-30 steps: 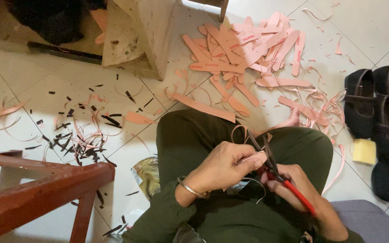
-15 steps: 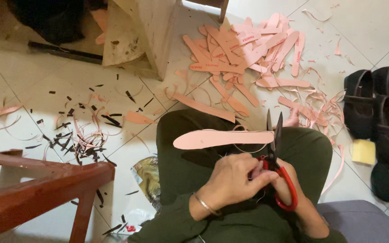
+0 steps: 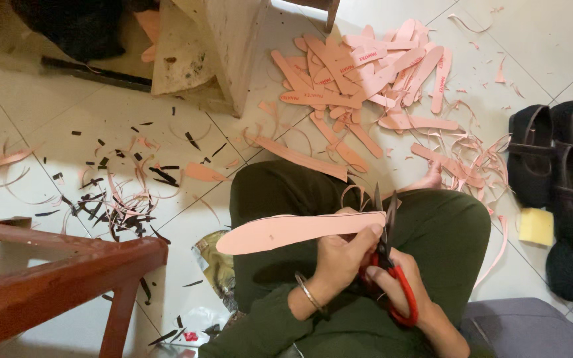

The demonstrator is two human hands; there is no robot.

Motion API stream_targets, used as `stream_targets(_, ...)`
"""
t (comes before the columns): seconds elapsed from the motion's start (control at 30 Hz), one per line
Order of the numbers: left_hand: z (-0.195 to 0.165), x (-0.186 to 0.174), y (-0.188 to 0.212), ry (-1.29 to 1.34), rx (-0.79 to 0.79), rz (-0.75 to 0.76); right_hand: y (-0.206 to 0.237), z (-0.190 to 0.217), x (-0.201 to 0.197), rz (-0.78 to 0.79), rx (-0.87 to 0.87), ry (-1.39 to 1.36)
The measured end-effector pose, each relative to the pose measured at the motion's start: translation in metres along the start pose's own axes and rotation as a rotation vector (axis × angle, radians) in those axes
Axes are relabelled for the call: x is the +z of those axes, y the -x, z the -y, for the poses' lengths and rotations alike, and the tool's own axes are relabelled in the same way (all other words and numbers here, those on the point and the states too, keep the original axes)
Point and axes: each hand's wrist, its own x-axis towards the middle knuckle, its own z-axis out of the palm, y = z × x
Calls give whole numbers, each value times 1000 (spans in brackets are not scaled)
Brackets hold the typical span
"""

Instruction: The person sits on the floor and cuts insole shapes from a pink foam sheet using scissors, following drawn outlines. They cut out one insole, set it with a pile of finished insoles, then continue cutting the next outlined pair from the sheet.

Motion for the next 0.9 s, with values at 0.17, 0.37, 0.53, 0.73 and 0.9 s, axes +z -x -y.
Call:
stream_targets(0.17,-8,-3,1,-208,68,38,-1,-1,-6,17,-15,76)
stream_targets(0.37,-21,-4,-1,-429,226,126,2,1,-13,30,-43,63)
stream_targets(0.53,-20,-1,0,-338,121,137,6,-5,-9,3,-57,38)
stream_targets(0.73,-16,6,3,-307,190,28,5,-14,-5,-56,-61,42)
stream_targets(0.9,-11,3,1,-296,208,62,6,-15,-4,-45,-46,-44)
